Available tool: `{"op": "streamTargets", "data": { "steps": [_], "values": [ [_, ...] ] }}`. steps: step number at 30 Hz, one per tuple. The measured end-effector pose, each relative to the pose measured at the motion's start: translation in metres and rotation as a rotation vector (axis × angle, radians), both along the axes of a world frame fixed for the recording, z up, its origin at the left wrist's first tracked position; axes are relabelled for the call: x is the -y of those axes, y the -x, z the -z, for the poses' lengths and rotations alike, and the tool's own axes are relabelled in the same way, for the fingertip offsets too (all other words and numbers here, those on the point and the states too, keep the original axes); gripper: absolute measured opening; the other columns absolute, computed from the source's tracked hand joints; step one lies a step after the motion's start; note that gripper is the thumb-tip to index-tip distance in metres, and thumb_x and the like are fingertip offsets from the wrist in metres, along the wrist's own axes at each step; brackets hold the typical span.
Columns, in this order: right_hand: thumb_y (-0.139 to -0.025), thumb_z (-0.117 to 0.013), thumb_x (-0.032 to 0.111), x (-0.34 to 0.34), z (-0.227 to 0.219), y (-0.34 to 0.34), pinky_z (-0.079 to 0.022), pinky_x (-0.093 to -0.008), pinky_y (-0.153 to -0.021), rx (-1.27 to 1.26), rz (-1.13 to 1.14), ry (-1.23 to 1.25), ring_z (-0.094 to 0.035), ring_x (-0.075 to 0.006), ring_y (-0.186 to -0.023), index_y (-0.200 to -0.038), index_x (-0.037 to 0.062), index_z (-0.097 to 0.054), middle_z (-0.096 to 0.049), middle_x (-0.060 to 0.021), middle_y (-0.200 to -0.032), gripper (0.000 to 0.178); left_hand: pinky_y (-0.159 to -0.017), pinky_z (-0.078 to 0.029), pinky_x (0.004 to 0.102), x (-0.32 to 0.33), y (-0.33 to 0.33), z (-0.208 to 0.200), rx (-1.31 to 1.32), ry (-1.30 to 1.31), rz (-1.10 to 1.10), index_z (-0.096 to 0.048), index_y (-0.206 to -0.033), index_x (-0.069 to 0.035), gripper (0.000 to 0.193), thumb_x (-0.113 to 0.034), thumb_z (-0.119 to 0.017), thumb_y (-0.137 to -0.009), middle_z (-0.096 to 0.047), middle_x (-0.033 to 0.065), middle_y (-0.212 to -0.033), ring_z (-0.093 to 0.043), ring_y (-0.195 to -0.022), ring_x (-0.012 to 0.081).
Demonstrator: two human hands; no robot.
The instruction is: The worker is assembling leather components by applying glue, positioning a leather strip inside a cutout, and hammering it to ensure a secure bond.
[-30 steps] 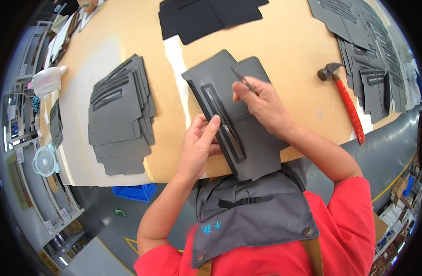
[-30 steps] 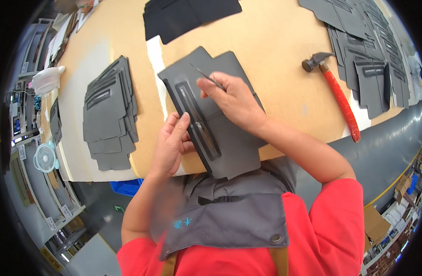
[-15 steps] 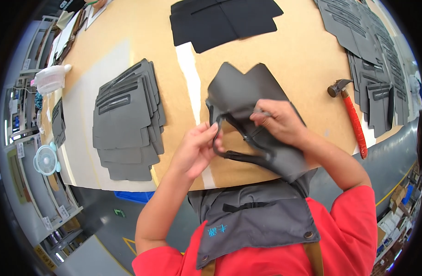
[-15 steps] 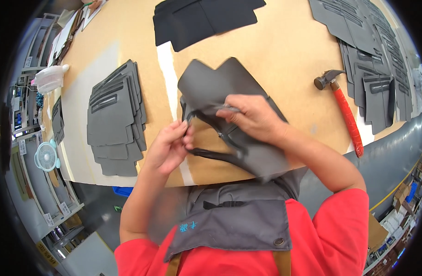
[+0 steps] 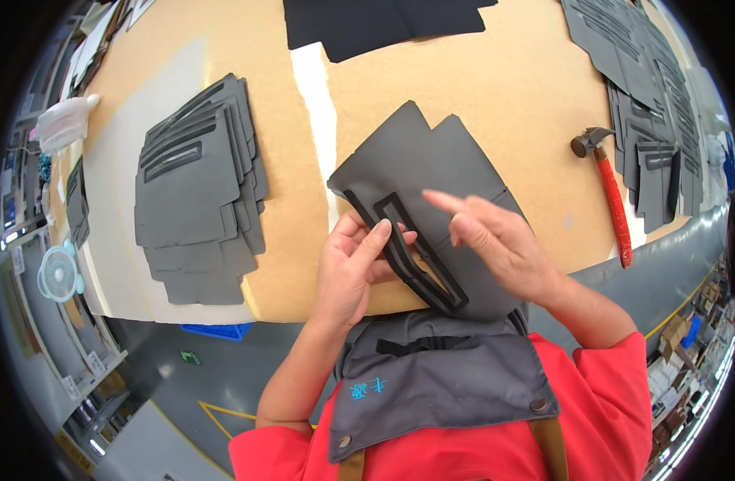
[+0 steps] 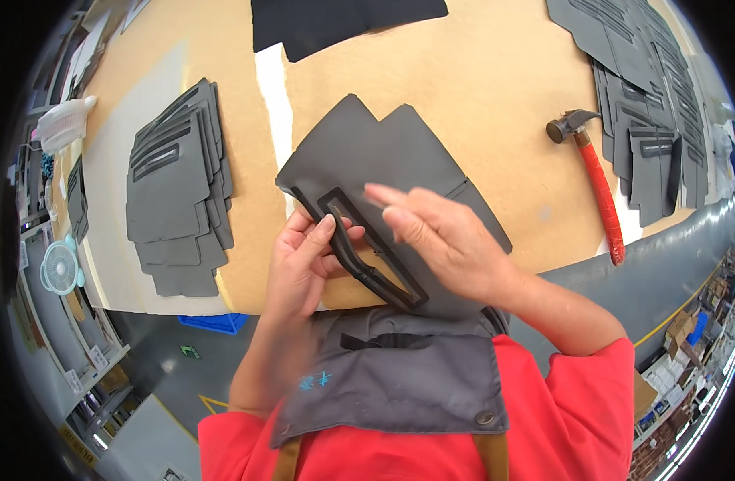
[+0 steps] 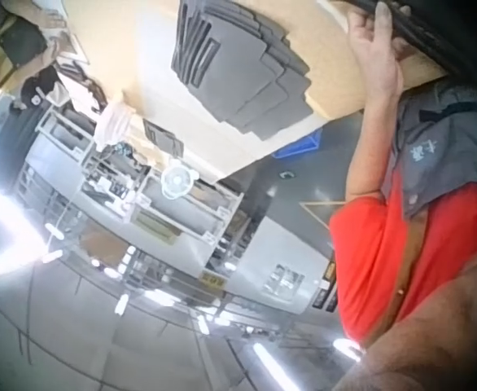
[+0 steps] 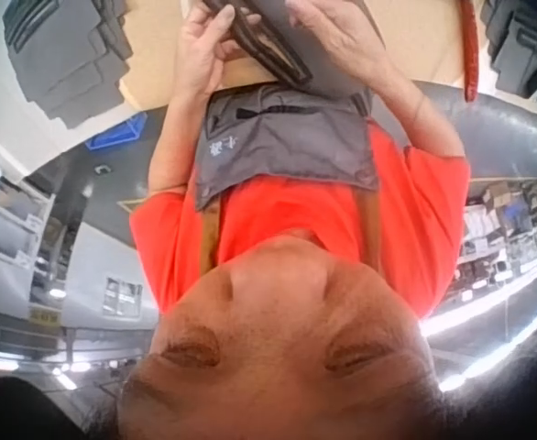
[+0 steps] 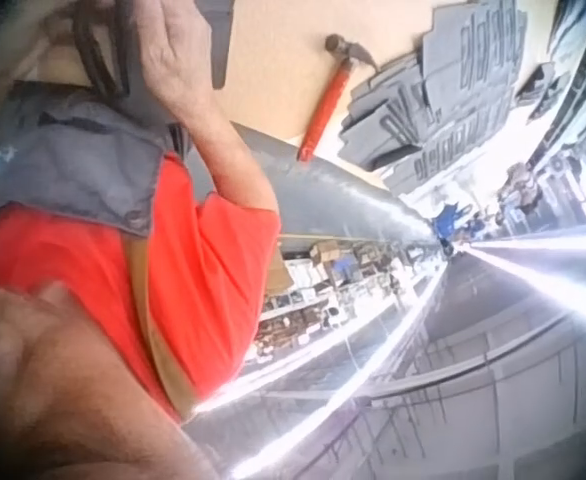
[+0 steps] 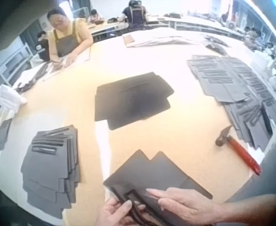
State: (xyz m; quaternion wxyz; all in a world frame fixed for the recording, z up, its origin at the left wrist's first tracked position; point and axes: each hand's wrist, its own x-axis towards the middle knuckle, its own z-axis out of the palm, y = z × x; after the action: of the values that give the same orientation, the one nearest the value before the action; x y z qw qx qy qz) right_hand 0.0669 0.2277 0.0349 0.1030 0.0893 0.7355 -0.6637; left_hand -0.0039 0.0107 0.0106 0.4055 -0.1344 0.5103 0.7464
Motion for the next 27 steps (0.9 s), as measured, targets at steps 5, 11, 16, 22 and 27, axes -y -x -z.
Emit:
{"op": "streamTargets", "data": {
  "steps": [5, 11, 16, 22, 27],
  "values": [
    [-0.108, -0.058, 0.028, 0.012, 0.011, -0.014, -0.049, -0.0251, -0.074, 0.2, 0.068, 0.13, -0.058, -0.0071, -0.08, -0.128, 0.0001, -0.07, -0.067, -0.0015, -0.084, 0.037, -0.083, -0.065, 0.0366, -0.001, -0.004, -0.004, 0.0, -0.034, 0.013, -0.057, -0.124, -0.001, 0.022, -0.013, -0.06, -0.105, -0.069, 0.0124, -0.116, -0.071, -0.106, 0.0206],
    [-0.11, -0.055, 0.026, 0.014, 0.015, -0.01, -0.046, -0.0226, -0.08, 0.319, 0.051, 0.247, -0.056, -0.0053, -0.086, -0.123, -0.0029, -0.073, -0.062, 0.0021, -0.083, 0.036, -0.08, -0.067, 0.0372, -0.001, -0.008, -0.007, -0.073, -0.02, 0.022, -0.058, -0.123, -0.002, 0.022, -0.013, -0.061, -0.104, -0.068, 0.0111, -0.116, -0.07, -0.11, 0.0214],
    [-0.109, -0.055, 0.025, 0.02, 0.01, -0.007, -0.044, -0.0211, -0.073, 0.297, 0.086, 0.281, -0.053, -0.0041, -0.081, -0.121, -0.0027, -0.074, -0.06, 0.004, -0.081, 0.035, -0.081, -0.068, 0.0382, 0.0, -0.01, -0.005, -0.107, -0.003, 0.049, -0.057, -0.125, -0.002, 0.025, -0.013, -0.061, -0.104, -0.067, 0.0125, -0.12, -0.069, -0.114, 0.021],
    [-0.109, -0.057, 0.024, 0.024, 0.013, -0.009, -0.042, -0.0206, -0.071, 0.259, 0.119, 0.286, -0.052, -0.0036, -0.08, -0.125, -0.0017, -0.073, -0.059, 0.0046, -0.08, 0.034, -0.082, -0.068, 0.0386, 0.0, -0.011, -0.005, -0.095, -0.023, 0.053, -0.055, -0.128, -0.002, 0.027, -0.013, -0.061, -0.104, -0.067, 0.013, -0.121, -0.069, -0.113, 0.021],
    [-0.108, -0.058, 0.024, 0.026, 0.012, -0.01, -0.042, -0.0202, -0.07, 0.279, 0.142, 0.303, -0.051, -0.0037, -0.079, -0.125, -0.001, -0.073, -0.058, 0.0048, -0.08, 0.034, -0.081, -0.068, 0.0384, 0.0, -0.012, -0.004, -0.096, -0.023, 0.054, -0.055, -0.128, -0.002, 0.027, -0.013, -0.061, -0.104, -0.067, 0.0131, -0.121, -0.069, -0.112, 0.0204]
  ]
}}
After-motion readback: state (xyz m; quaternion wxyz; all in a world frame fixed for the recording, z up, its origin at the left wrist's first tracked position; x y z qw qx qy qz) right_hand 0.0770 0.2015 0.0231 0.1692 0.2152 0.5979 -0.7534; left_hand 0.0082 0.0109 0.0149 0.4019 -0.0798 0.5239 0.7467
